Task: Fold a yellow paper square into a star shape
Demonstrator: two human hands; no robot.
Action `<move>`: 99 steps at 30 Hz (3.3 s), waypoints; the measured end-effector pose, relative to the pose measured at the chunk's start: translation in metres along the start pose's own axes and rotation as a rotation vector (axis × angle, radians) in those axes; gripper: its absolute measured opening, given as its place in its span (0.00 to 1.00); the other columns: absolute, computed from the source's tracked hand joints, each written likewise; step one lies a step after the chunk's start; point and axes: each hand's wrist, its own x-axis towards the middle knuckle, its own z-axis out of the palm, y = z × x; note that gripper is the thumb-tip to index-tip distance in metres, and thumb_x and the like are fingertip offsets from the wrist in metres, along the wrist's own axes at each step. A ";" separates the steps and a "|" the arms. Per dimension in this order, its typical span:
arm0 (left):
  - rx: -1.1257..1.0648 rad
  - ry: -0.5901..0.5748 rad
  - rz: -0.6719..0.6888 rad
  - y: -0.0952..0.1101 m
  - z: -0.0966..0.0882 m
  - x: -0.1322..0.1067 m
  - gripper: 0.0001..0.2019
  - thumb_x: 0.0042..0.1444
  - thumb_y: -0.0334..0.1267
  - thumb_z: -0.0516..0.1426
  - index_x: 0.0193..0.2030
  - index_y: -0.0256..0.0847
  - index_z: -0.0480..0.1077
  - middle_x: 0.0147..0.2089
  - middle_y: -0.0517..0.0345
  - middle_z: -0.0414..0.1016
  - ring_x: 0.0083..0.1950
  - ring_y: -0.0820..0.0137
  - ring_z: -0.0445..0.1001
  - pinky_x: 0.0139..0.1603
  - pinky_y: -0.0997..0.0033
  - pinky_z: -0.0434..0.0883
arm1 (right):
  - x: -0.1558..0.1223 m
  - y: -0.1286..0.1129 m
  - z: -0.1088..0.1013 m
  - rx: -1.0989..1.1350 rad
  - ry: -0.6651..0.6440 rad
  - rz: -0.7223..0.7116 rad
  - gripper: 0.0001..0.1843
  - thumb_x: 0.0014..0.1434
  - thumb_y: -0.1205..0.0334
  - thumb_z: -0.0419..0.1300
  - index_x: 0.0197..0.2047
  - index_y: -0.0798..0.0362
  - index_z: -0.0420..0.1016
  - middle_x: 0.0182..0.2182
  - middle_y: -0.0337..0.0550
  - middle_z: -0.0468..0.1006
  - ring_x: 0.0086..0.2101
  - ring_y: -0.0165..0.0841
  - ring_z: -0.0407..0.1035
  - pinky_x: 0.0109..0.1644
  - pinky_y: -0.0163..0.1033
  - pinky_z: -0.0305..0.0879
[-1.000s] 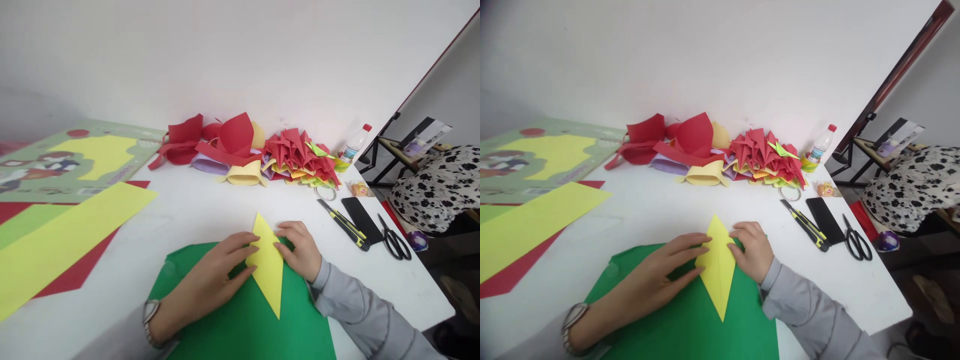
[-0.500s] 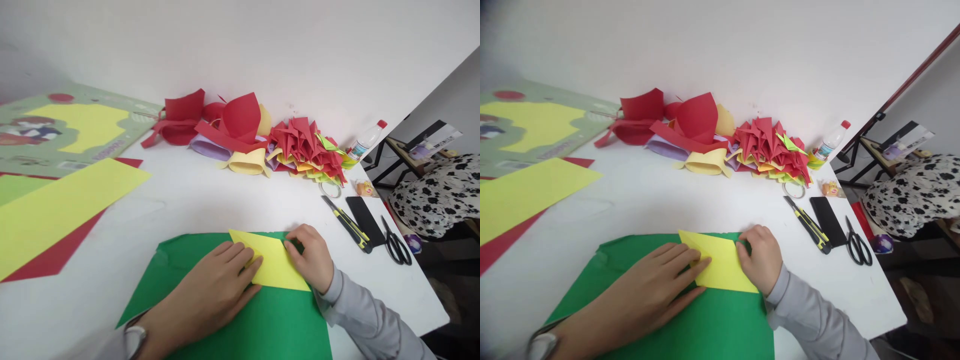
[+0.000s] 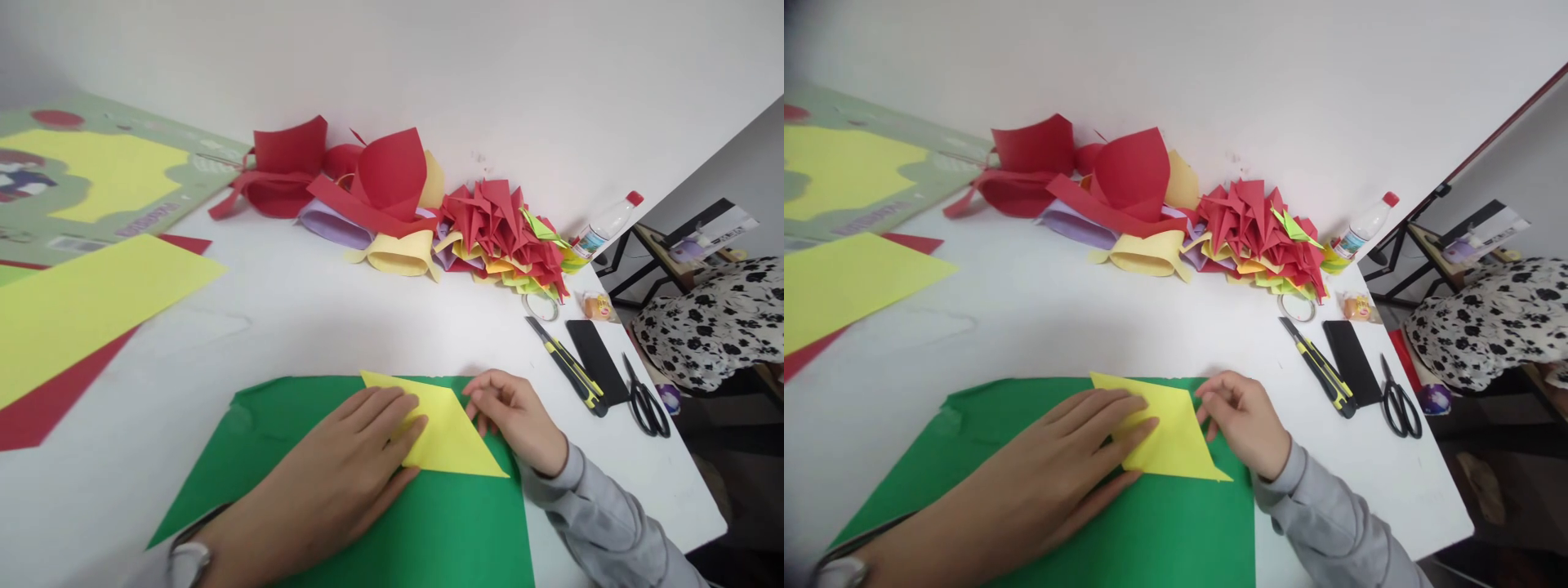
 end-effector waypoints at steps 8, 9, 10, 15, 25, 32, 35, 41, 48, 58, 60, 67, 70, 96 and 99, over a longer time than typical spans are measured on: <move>0.003 -0.030 0.002 0.002 0.013 -0.007 0.17 0.64 0.37 0.53 0.58 0.38 0.70 0.60 0.45 0.73 0.63 0.52 0.68 0.62 0.48 0.65 | 0.004 0.016 -0.013 -0.564 -0.012 -0.636 0.10 0.64 0.62 0.60 0.47 0.48 0.80 0.55 0.49 0.74 0.52 0.39 0.70 0.52 0.44 0.72; 0.002 -0.025 0.004 0.002 0.014 -0.008 0.19 0.63 0.38 0.53 0.60 0.39 0.68 0.61 0.45 0.72 0.64 0.52 0.67 0.63 0.49 0.64 | 0.006 0.017 -0.016 -0.661 -0.045 -0.711 0.10 0.64 0.62 0.60 0.48 0.46 0.80 0.57 0.48 0.73 0.56 0.41 0.67 0.57 0.48 0.68; 0.002 -0.020 0.004 0.003 0.015 -0.009 0.22 0.62 0.39 0.54 0.62 0.40 0.66 0.63 0.46 0.71 0.65 0.52 0.66 0.64 0.49 0.63 | 0.009 0.018 -0.018 -0.738 -0.082 -0.771 0.11 0.66 0.62 0.59 0.49 0.45 0.79 0.56 0.46 0.75 0.59 0.41 0.64 0.60 0.51 0.66; 0.046 -0.039 0.023 0.002 0.013 -0.008 0.24 0.60 0.43 0.56 0.63 0.41 0.66 0.63 0.49 0.71 0.64 0.52 0.68 0.61 0.50 0.66 | 0.020 0.025 -0.026 -0.778 -0.112 -0.871 0.13 0.69 0.65 0.53 0.49 0.47 0.79 0.51 0.43 0.80 0.57 0.37 0.66 0.59 0.48 0.66; 0.021 -0.025 0.031 0.006 0.006 -0.007 0.21 0.61 0.38 0.55 0.61 0.40 0.68 0.61 0.50 0.73 0.63 0.50 0.68 0.60 0.50 0.67 | 0.015 0.019 -0.011 -0.652 0.025 -0.699 0.05 0.63 0.60 0.62 0.40 0.48 0.80 0.49 0.44 0.81 0.56 0.40 0.67 0.60 0.52 0.64; 0.003 0.033 -0.027 0.014 0.011 -0.006 0.19 0.65 0.43 0.50 0.58 0.41 0.71 0.57 0.49 0.76 0.59 0.52 0.71 0.62 0.50 0.64 | 0.014 0.012 -0.003 -0.528 0.153 -0.636 0.09 0.63 0.59 0.61 0.31 0.50 0.77 0.45 0.47 0.80 0.52 0.41 0.70 0.57 0.52 0.65; 0.042 0.066 -0.022 0.012 0.008 -0.004 0.19 0.64 0.45 0.51 0.56 0.41 0.72 0.57 0.48 0.76 0.59 0.52 0.71 0.63 0.49 0.62 | 0.014 0.011 -0.007 -0.487 0.080 -0.732 0.07 0.59 0.55 0.65 0.33 0.49 0.77 0.40 0.46 0.81 0.48 0.41 0.71 0.54 0.51 0.66; 0.159 0.195 -0.066 0.000 -0.003 0.002 0.18 0.61 0.42 0.52 0.52 0.33 0.72 0.60 0.37 0.72 0.62 0.45 0.67 0.60 0.45 0.64 | 0.014 0.014 -0.010 -0.544 0.039 -0.877 0.04 0.59 0.58 0.65 0.36 0.48 0.77 0.35 0.42 0.82 0.45 0.39 0.72 0.54 0.50 0.64; 0.188 0.263 -0.272 -0.014 -0.001 0.000 0.21 0.62 0.43 0.51 0.55 0.29 0.69 0.47 0.37 0.78 0.47 0.48 0.75 0.51 0.44 0.70 | 0.012 0.015 -0.010 -0.671 0.017 -0.925 0.03 0.60 0.60 0.63 0.39 0.47 0.75 0.37 0.42 0.81 0.43 0.37 0.73 0.52 0.48 0.65; -0.424 0.370 -0.360 -0.004 -0.015 -0.001 0.22 0.66 0.32 0.47 0.66 0.49 0.57 0.61 0.51 0.70 0.59 0.63 0.73 0.53 0.65 0.77 | 0.013 0.016 -0.010 -0.686 -0.011 -0.962 0.03 0.62 0.62 0.61 0.41 0.49 0.74 0.37 0.45 0.80 0.40 0.38 0.72 0.48 0.47 0.67; -0.653 0.391 -0.407 -0.002 -0.020 -0.001 0.23 0.67 0.30 0.45 0.66 0.52 0.55 0.64 0.53 0.67 0.60 0.62 0.72 0.51 0.66 0.79 | 0.014 0.017 -0.011 -0.663 -0.017 -0.974 0.03 0.62 0.63 0.60 0.41 0.49 0.74 0.37 0.45 0.80 0.41 0.38 0.72 0.48 0.47 0.67; -0.781 0.534 -0.458 -0.010 -0.024 0.000 0.20 0.68 0.30 0.44 0.62 0.53 0.61 0.64 0.51 0.65 0.64 0.59 0.67 0.58 0.54 0.77 | 0.017 0.022 -0.013 -0.615 -0.037 -0.996 0.06 0.62 0.65 0.58 0.43 0.49 0.74 0.38 0.46 0.80 0.42 0.37 0.72 0.50 0.47 0.67; -0.817 0.523 -0.408 -0.006 -0.024 -0.001 0.22 0.68 0.29 0.43 0.63 0.55 0.60 0.66 0.52 0.63 0.65 0.58 0.67 0.57 0.52 0.77 | 0.017 0.020 -0.013 -0.589 -0.052 -0.984 0.06 0.62 0.65 0.58 0.43 0.49 0.74 0.38 0.46 0.80 0.42 0.37 0.72 0.50 0.47 0.67; -1.804 0.336 -1.198 0.018 -0.028 0.014 0.31 0.47 0.37 0.61 0.59 0.43 0.60 0.42 0.55 0.76 0.23 0.75 0.72 0.28 0.71 0.71 | 0.009 0.017 -0.012 -0.718 -0.072 -0.864 0.32 0.63 0.62 0.58 0.67 0.51 0.53 0.38 0.46 0.72 0.39 0.40 0.65 0.45 0.47 0.63; -1.619 0.231 -1.134 0.015 -0.019 0.008 0.30 0.54 0.40 0.56 0.64 0.41 0.56 0.35 0.58 0.76 0.20 0.73 0.70 0.23 0.72 0.70 | 0.008 0.018 -0.010 -0.743 -0.050 -0.872 0.31 0.64 0.62 0.57 0.67 0.51 0.53 0.38 0.47 0.72 0.39 0.41 0.65 0.44 0.47 0.63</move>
